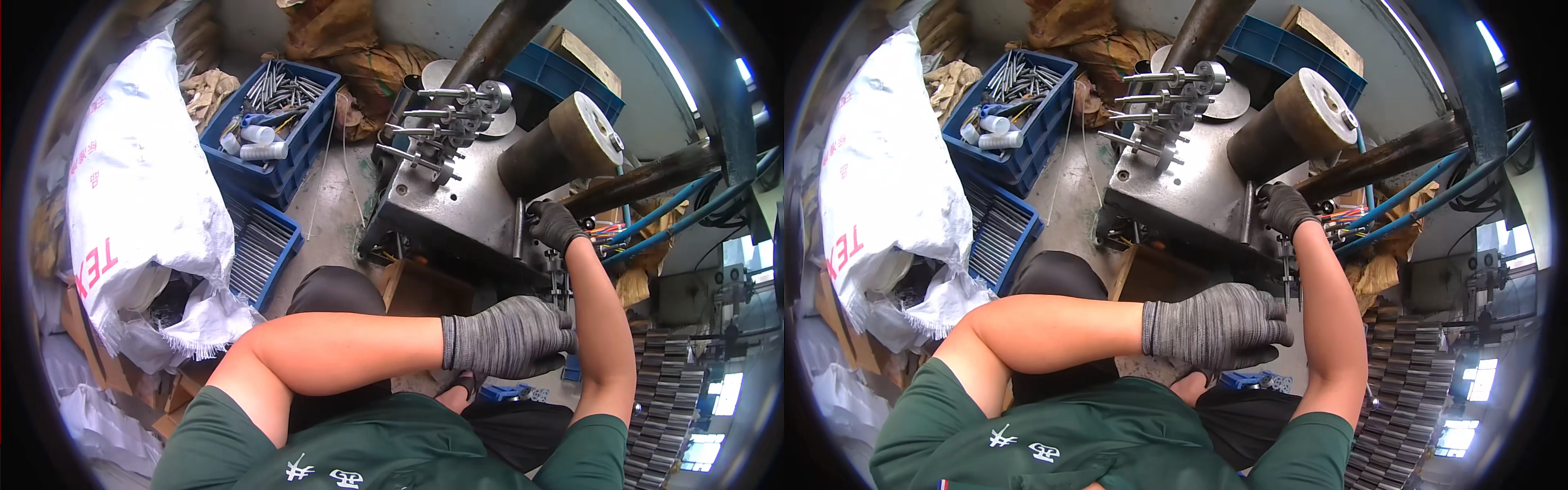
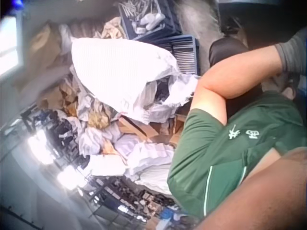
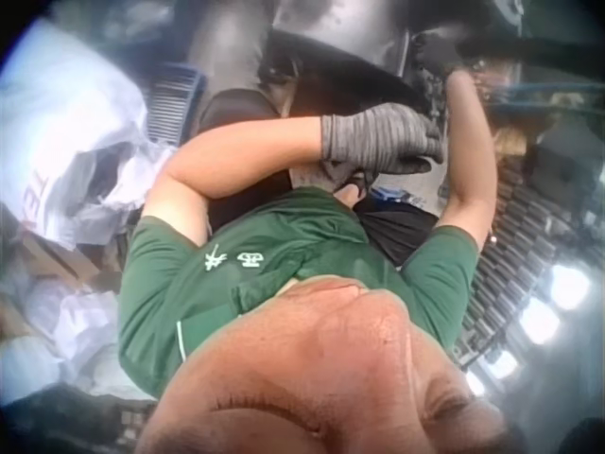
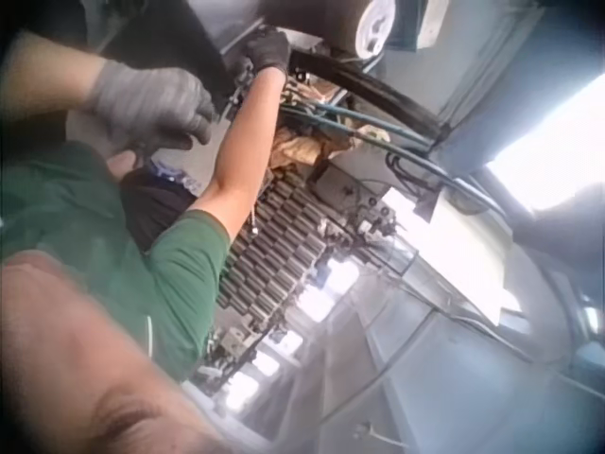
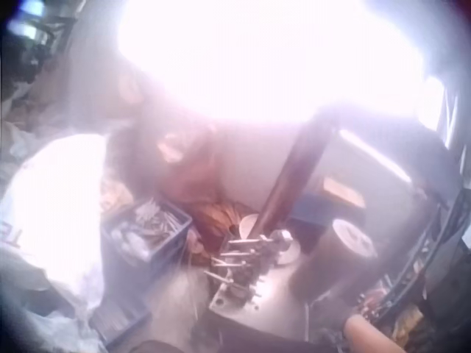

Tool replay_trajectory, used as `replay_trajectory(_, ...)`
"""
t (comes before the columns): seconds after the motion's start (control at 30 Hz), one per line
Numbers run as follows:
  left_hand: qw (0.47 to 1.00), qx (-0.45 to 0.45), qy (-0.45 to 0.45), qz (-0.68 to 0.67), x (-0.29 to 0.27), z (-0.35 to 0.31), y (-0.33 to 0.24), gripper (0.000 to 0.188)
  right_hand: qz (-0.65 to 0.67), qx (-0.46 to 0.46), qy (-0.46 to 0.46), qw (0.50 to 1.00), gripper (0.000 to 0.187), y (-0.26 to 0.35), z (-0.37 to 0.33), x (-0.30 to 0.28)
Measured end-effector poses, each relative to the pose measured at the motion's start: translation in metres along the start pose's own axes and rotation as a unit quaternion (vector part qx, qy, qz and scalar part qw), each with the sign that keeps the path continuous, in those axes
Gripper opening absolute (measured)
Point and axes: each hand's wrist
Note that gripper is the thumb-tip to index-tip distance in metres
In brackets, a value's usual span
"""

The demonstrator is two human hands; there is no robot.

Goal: Manually inserting metal parts into an industrial press or assembly machine and activating the cycle.

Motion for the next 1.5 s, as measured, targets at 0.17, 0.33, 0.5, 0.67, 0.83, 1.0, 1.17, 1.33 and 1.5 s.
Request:
replay_trajectory(0.17, 0.999, -0.041, 0.016, 0.014, -0.002, -0.001, 0.009, 0.023, -0.013, 0.032, -0.024, 0.999, 0.052, -0.012, -0.008, -0.006)
replay_trajectory(0.33, 0.987, -0.137, -0.079, -0.021, -0.008, 0.005, 0.03, 0.023, -0.004, 0.026, -0.06, 0.998, 0.046, -0.015, -0.011, -0.006)
replay_trajectory(0.5, 0.882, -0.276, -0.308, -0.225, -0.034, 0.016, 0.076, 0.029, 0.097, 0.062, -0.186, 0.976, 0.036, -0.02, -0.039, -0.021)
replay_trajectory(0.67, 0.727, -0.296, -0.567, -0.251, -0.081, 0.015, 0.118, 0.031, 0.268, -0.022, -0.223, 0.937, 0.03, -0.011, -0.135, -0.032)
replay_trajectory(0.83, 0.708, -0.22, -0.633, -0.225, -0.125, 0.017, 0.133, 0.015, 0.298, -0.05, -0.126, 0.945, 0.023, 0.004, -0.247, 0.007)
replay_trajectory(1.0, 0.743, -0.215, -0.569, -0.278, -0.149, 0.013, 0.131, 0.008, 0.386, 0.001, -0.067, 0.92, 0.021, 0.015, -0.279, 0.069)
replay_trajectory(1.17, 0.796, -0.283, -0.466, -0.263, -0.163, 0.012, 0.131, 0.017, 0.45, -0.018, -0.081, 0.889, 0.018, 0.019, -0.285, 0.087)
replay_trajectory(1.33, 0.853, -0.244, -0.42, -0.192, -0.151, 0.007, 0.148, 0.022, 0.254, -0.099, -0.072, 0.959, 0.02, 0.024, -0.285, 0.097)
replay_trajectory(1.5, 0.891, -0.217, -0.393, -0.068, -0.139, 0.011, 0.137, 0.016, 0.277, -0.071, -0.08, 0.955, 0.02, 0.013, -0.295, 0.101)
Point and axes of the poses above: each hand's wrist, its own z-axis towards the middle knuckle, its own x-axis out of the palm, y = z × x, and after that the axes turned 9 degrees about x, right-handed
